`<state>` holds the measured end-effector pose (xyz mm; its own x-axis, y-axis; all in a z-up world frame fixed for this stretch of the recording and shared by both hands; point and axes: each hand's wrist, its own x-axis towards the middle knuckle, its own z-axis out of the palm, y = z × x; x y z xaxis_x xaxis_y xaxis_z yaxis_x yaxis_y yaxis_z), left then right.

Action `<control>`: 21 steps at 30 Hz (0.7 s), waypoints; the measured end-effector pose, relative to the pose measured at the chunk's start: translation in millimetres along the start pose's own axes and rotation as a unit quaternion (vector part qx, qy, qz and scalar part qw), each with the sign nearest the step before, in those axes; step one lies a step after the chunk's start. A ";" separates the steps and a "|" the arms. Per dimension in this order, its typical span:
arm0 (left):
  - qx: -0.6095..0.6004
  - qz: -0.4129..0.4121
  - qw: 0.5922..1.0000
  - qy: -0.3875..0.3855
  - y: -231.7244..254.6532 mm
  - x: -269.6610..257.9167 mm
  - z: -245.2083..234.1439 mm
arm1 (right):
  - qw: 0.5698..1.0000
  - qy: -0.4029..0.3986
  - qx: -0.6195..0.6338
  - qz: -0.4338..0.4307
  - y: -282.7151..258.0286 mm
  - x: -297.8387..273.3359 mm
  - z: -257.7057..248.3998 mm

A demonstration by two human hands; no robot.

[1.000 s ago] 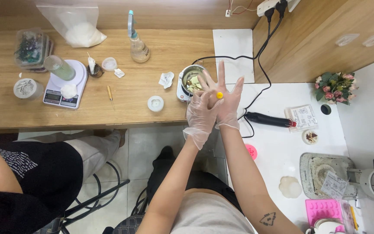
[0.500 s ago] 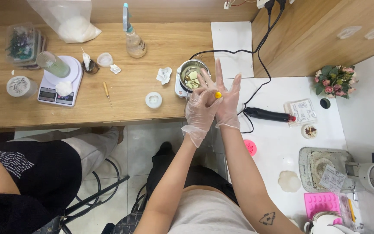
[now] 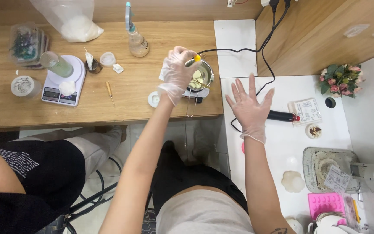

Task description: Melting wax chunks in a small pot on a heating plate and stirring for preparation.

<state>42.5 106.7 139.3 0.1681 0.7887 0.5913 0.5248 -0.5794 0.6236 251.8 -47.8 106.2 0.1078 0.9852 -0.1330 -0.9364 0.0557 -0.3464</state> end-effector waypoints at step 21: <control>0.076 -0.066 0.981 -0.167 -77.2 -14.5 69.7 | 0.989 0.123 -0.008 -0.079 -25.3 -52.2 -41.8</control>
<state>57.8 154.2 47.0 0.3414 0.8930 0.2933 0.6746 -0.4501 0.5851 283.8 -107.4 83.1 0.3310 0.8957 -0.2970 -0.8967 0.2006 -0.3946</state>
